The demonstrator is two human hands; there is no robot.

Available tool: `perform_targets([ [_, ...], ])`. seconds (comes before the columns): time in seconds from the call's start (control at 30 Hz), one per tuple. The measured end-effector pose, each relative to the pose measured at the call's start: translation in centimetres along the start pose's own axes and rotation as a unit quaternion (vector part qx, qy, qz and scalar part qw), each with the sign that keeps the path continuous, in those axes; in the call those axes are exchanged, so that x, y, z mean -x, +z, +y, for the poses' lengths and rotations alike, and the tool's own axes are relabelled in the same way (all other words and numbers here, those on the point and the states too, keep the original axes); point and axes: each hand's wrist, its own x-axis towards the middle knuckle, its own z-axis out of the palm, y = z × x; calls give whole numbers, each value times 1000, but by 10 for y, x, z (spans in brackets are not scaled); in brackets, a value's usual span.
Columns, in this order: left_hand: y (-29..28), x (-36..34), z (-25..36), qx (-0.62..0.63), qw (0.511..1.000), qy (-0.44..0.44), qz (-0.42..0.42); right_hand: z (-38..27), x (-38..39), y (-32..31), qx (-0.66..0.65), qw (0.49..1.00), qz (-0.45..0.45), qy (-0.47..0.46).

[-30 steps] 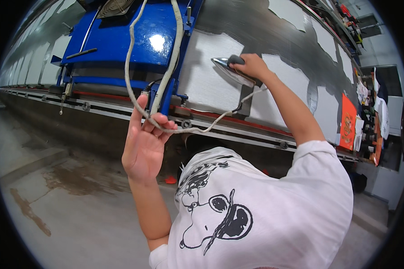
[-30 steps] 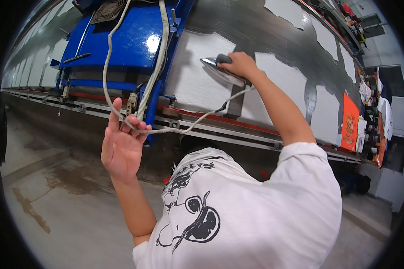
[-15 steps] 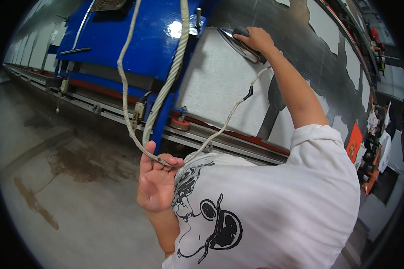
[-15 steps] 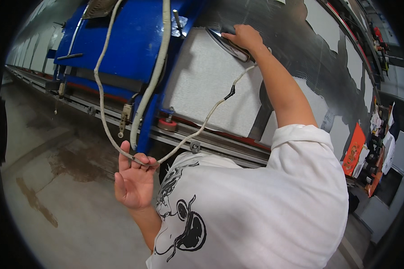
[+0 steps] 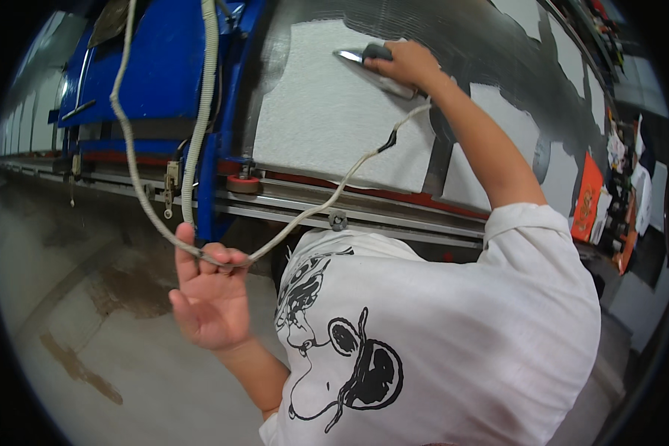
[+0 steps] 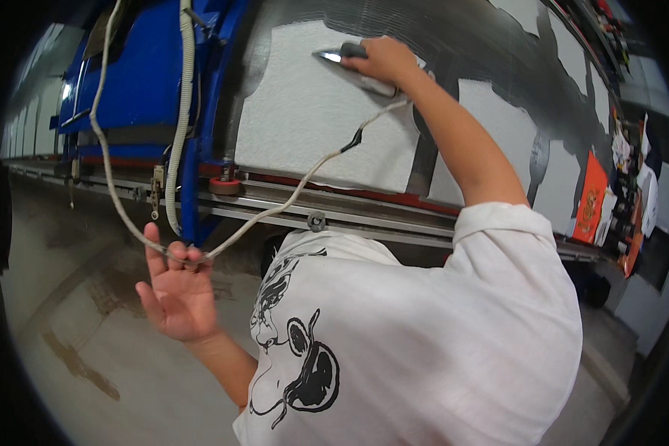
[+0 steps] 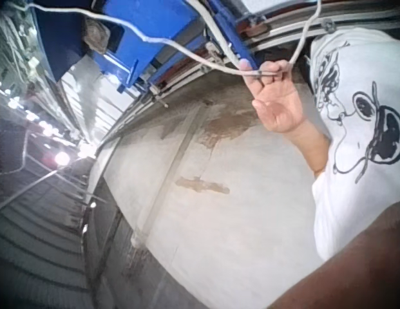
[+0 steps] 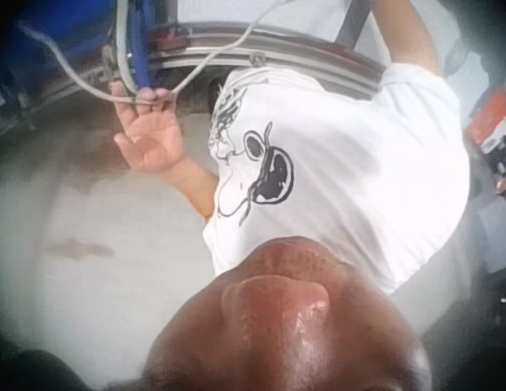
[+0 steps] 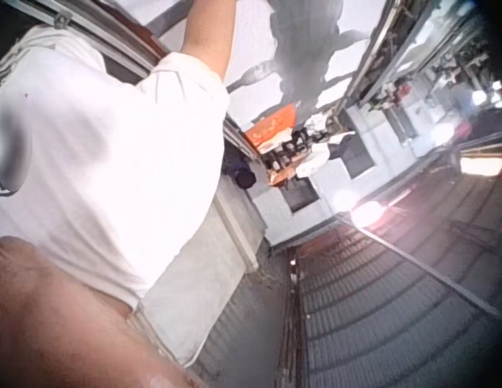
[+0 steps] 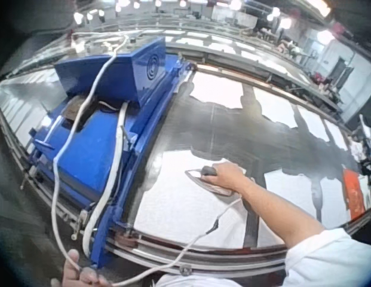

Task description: The person irons a white t-shirt on a flat ironing board using a handheld electric iron. They move the iron back and forth across the fabric, occasionally lifting it to reposition the garment or adjust the cord. The task is performed in a repetitive manner, focusing on smoothing the shirt's surface.

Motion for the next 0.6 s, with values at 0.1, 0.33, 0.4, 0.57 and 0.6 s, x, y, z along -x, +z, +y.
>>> perform_targets([
  [0.1,-3,-4,15,-22,1000,2,-13,-12,73,24,-36,998,-53,7],
  [0.33,-4,-17,5,32,998,7,-52,-38,213,73,-88,993,-56,-53],
  [0.4,-8,-15,-1,50,998,-4,-29,-41,197,70,-92,994,-46,-34],
  [0.57,-21,-19,3,28,998,-32,-38,-15,62,34,-93,994,16,46],
  [0.6,-20,-19,4,23,999,-31,-28,-13,35,24,-87,994,13,59],
])
